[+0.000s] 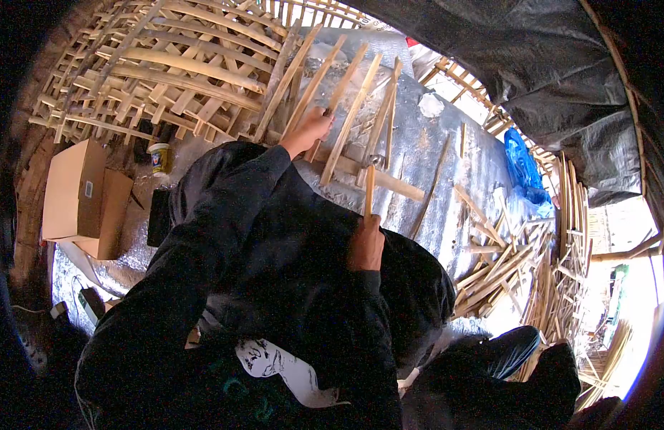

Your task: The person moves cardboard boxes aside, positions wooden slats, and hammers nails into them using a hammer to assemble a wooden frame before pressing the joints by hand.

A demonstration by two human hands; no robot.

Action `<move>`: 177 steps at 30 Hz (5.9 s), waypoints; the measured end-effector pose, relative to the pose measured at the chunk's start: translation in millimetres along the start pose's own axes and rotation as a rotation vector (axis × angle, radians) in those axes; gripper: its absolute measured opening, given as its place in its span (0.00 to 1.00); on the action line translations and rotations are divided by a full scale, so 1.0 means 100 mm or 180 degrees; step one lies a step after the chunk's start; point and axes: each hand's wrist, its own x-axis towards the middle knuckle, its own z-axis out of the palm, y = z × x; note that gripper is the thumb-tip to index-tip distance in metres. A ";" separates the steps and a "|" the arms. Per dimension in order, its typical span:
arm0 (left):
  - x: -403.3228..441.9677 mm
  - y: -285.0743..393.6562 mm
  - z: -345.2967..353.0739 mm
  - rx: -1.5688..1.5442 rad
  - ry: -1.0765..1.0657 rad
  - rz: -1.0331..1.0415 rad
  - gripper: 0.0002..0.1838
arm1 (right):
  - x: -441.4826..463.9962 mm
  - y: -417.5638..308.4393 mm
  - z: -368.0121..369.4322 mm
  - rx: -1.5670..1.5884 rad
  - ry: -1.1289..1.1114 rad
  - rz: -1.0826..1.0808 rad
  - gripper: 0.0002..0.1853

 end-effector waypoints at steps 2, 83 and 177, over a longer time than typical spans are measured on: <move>0.00 -0.07 0.01 0.0334 0.0012 -0.0001 0.13 | -0.02 -0.16 -0.13 0.0077 0.0141 -0.0242 0.11; -0.15 0.13 0.17 0.1428 0.0845 0.0276 0.13 | 0.03 -0.23 -0.19 0.0598 0.0239 0.0355 0.10; -0.20 0.21 0.48 -0.0659 -0.0519 0.0828 0.06 | 0.08 -0.07 -0.24 0.0658 0.0594 -0.0152 0.13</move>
